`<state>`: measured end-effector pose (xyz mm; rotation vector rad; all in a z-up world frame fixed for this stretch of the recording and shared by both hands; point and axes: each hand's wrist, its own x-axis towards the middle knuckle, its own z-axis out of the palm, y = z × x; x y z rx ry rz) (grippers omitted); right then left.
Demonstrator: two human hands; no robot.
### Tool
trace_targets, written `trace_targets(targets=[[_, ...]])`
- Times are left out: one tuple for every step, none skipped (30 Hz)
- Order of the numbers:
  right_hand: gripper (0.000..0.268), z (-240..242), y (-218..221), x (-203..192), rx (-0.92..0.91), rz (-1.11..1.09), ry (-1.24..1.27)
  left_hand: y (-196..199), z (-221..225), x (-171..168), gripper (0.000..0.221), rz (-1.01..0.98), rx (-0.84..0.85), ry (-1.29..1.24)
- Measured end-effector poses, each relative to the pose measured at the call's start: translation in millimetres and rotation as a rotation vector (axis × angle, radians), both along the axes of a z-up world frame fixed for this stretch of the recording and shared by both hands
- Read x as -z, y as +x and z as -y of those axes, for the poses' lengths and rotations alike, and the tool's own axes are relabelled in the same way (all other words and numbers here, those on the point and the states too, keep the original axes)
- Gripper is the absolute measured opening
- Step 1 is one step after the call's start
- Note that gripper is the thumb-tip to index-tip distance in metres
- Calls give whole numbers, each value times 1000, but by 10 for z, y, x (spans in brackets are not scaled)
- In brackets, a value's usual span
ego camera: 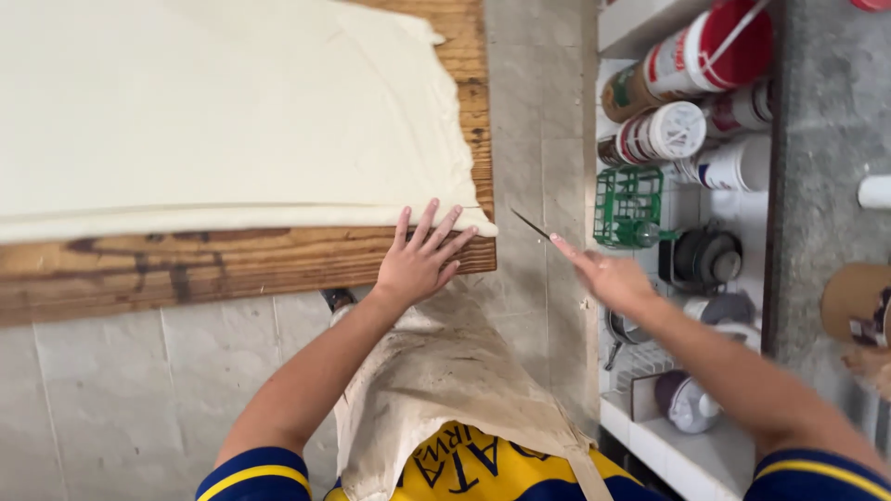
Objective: Cutting and shaping dough into small bread rolls on a wooden table
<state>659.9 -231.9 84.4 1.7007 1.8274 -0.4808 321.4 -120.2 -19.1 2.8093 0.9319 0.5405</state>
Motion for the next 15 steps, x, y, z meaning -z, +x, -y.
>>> trace_targets(targets=[[62, 133, -53, 58, 211, -74, 15, 68, -32, 7, 63, -38, -43, 7], [62, 142, -291, -28, 232, -70, 25, 124, -75, 9, 63, -33, -21, 16], [65, 174, -538, -119, 430, -170, 45, 169, -74, 10, 64, -77, -45, -49], [68, 194, -790, -205, 626, -270, 68, 210, -74, 14, 65, -121, -68, -113], [68, 162, -1046, -364, 645, -269, 73, 252, -88, 9, 65, -121, -49, -110], [68, 118, -1306, -522, 799, -379, 115, 288, -103, 5, 67, -121, -83, -101], [70, 76, -1567, -686, 947, -490, 151, 310, -90, -4, 70, -122, -122, -97], [70, 144, -1615, -510, 961, -490, 153, 324, -78, -11, 70, -124, -109, -99], [68, 186, -1646, -328, 987, -562, 225, 351, -90, -15, 71, -109, -123, -125], [67, 224, -1687, -149, 1010, -634, 299, 369, -104, -23, 72, -94, -136, -151], [67, 203, -1715, -42, 1004, -634, 303, 303, -122, -75, 72, -90, -141, -147], [63, 177, -1762, 67, 1019, -715, 356, 218, -144, -124, 73, -57, -75, -208], [59, 133, -1783, 176, 1012, -799, 393, 122, -145, -169, 74, -24, -32, -275], [59, 40, -1867, 140, 987, -801, 381, -42, -116, -155, 74, -20, -59, -276], [59, -102, -1940, 121, 938, -854, 378, -231, -81, -136, 68, 66, -65, -168]])
